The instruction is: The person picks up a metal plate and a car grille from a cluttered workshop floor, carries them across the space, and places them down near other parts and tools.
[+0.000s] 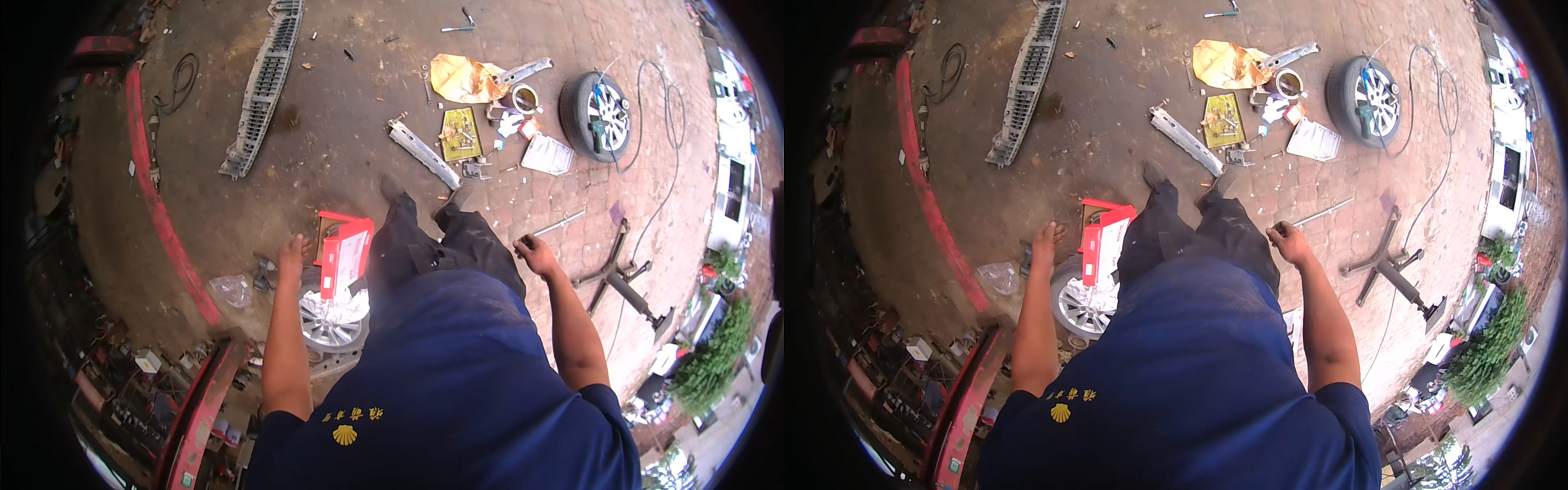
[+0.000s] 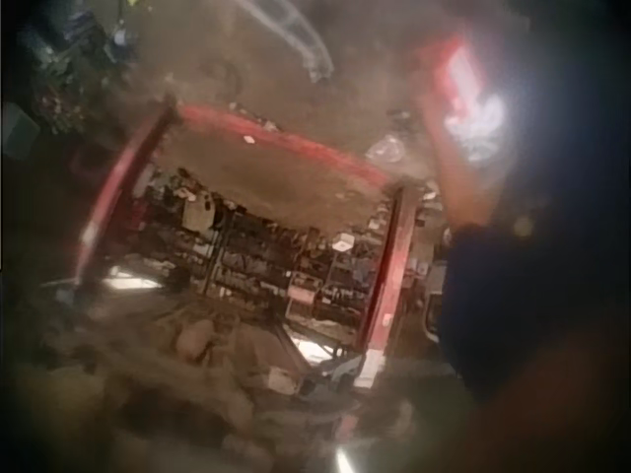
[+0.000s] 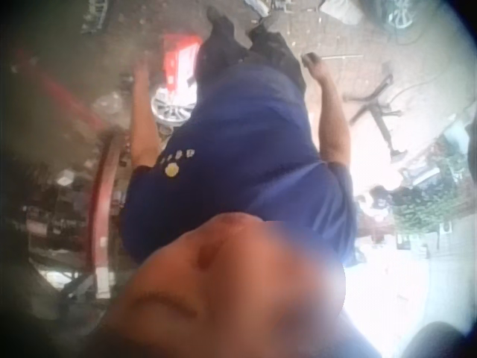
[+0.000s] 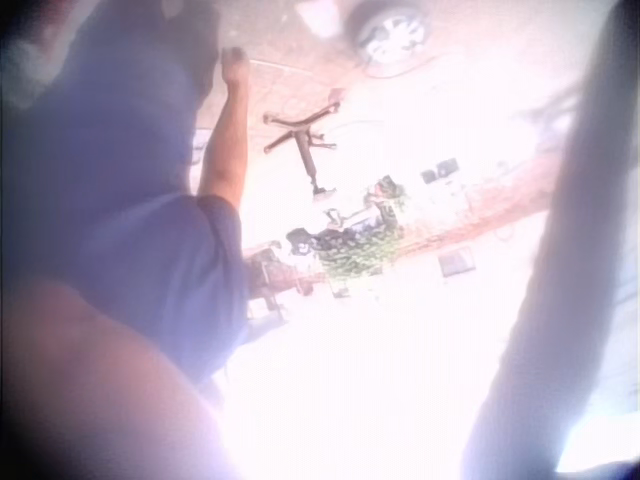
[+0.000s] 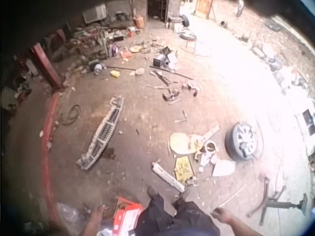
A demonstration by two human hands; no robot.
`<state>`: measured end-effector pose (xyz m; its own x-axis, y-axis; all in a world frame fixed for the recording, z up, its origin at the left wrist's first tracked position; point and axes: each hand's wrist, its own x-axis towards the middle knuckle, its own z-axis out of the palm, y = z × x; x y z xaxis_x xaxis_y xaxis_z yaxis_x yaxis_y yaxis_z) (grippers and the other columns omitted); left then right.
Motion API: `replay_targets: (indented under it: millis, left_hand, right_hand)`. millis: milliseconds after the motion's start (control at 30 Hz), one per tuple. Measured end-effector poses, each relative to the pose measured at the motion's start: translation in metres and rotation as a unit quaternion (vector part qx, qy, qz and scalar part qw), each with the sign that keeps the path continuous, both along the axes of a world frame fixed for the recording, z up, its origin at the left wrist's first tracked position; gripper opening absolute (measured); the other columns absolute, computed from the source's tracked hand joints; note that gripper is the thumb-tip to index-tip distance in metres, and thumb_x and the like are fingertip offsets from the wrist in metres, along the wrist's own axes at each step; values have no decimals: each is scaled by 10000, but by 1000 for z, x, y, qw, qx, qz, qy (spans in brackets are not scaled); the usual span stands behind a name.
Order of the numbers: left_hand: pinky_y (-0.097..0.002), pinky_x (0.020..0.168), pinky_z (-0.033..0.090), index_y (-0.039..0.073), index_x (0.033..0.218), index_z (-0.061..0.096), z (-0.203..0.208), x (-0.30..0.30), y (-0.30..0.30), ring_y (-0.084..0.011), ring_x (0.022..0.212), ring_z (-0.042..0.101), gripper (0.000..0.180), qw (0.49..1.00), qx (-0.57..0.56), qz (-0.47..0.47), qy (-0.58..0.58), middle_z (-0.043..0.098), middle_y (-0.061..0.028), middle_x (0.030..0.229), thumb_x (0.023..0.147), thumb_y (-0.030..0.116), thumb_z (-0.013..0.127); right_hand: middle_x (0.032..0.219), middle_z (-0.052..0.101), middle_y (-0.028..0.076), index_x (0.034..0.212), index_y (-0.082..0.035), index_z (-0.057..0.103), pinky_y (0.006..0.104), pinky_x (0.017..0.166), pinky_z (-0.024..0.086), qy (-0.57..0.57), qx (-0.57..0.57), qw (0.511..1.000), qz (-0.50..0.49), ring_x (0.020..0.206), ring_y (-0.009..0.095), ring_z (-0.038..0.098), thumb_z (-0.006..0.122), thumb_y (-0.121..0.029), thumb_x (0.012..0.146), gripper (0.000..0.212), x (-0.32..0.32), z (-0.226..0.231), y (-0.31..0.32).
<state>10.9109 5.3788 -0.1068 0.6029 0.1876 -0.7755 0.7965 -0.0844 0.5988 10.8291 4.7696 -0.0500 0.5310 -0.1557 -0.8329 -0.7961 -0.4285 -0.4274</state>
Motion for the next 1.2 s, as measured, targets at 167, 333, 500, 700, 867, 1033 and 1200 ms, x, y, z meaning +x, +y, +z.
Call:
replay_targets:
  millis: [167,333,500,700,867,1033,1200]
  left_hand:
    - [-297,690,494,1,1085,587,-48,-21,42,-170,804,635,328,994,44,12,98,663,-98,955,959,304,580]
    - [-317,643,493,15,1033,607,-68,-49,49,-178,776,624,274,993,-7,26,114,638,-77,894,962,278,575]
    - [-260,591,466,38,919,607,-29,-44,12,-125,683,588,225,997,-41,40,52,615,-39,790,969,252,563]
    - [-265,631,457,59,1053,589,-19,-48,10,-131,748,621,323,998,-35,4,58,657,-54,885,942,362,594]
    - [-309,615,473,47,916,592,-59,-70,48,-184,702,621,279,975,106,-195,24,648,-95,830,945,322,555]
    - [-413,687,492,2,804,620,-51,-35,62,-340,709,614,344,986,84,-104,100,634,-207,793,926,309,524]
    - [-285,653,496,34,1005,621,-23,81,38,-172,773,665,302,963,167,-206,44,684,-93,890,955,327,569]
  right_hand:
    - [770,631,51,921,7,599,286,678,471,-74,-20,995,-67,711,124,576,613,-297,949,306,43,28,12]
    - [742,617,46,906,3,607,280,616,436,-59,-47,995,-70,663,113,542,613,-289,945,295,59,23,6]
    - [738,632,56,886,9,615,296,615,456,-32,-44,998,-28,661,128,569,625,-307,929,319,67,-14,12]
    - [771,671,85,920,20,619,304,649,484,-30,-33,999,31,685,142,611,625,-330,921,350,101,-30,33]
    - [751,640,61,896,16,604,294,650,469,-86,16,996,4,680,130,579,607,-306,944,325,130,-34,36]
    - [720,617,48,868,14,603,289,625,450,-84,29,993,-72,658,120,554,610,-274,948,299,131,-50,14]
    - [721,636,63,860,7,622,298,599,473,1,-10,994,-108,636,135,585,640,-312,920,325,118,-77,-28]
